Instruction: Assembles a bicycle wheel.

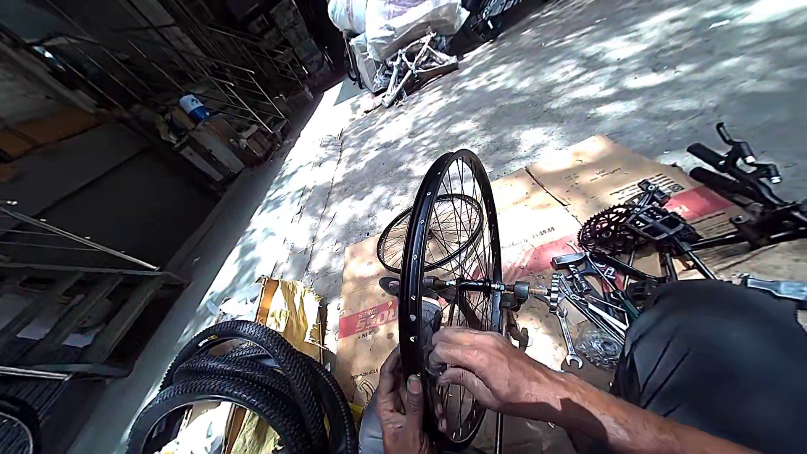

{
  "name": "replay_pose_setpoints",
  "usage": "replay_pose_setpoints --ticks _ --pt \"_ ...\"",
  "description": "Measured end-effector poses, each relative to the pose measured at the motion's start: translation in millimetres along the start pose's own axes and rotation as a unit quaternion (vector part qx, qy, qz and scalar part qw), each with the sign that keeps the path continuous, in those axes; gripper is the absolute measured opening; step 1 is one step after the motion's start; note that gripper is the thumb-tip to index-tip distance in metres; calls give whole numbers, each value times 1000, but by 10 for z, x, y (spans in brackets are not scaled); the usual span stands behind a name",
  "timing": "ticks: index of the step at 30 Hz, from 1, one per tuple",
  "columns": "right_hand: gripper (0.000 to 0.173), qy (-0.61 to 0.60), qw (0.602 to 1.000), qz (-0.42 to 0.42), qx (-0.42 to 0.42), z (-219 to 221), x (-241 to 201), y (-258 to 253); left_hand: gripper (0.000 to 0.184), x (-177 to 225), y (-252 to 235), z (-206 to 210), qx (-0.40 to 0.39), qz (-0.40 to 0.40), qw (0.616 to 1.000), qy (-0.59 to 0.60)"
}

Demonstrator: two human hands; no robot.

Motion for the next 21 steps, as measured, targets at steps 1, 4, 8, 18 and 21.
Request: replay_pose_setpoints --ticks 1,4,8,18,21 --pt "25 -32 998 -28 -49 -21 -42 -84 45 -28 21 -22 12 6 1000 2" --pt "17 -91 988 -48 -117 -67 -64 -273 27 -66 54 -96 27 8 1000 7" --pt "10 -1 992 -66 107 99 -179 -143 29 -86 24 -112 -113 -51 992 -3" --pt "26 66 985 31 157 -40 134 416 42 75 39 -294 -19 40 988 -151" --pt "28 163 973 61 151 -314 267 315 44 312 -24 -87 -13 54 986 -159"
Point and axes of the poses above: each hand's wrist, its own y-axis away from the middle knuckle, its own z-axis out of the palm, x = y × z, the point moved 8 cm from there along -y, towards the middle knuckle, and after that the axes turned 11 degrees about -z, right-handed, at the moved point
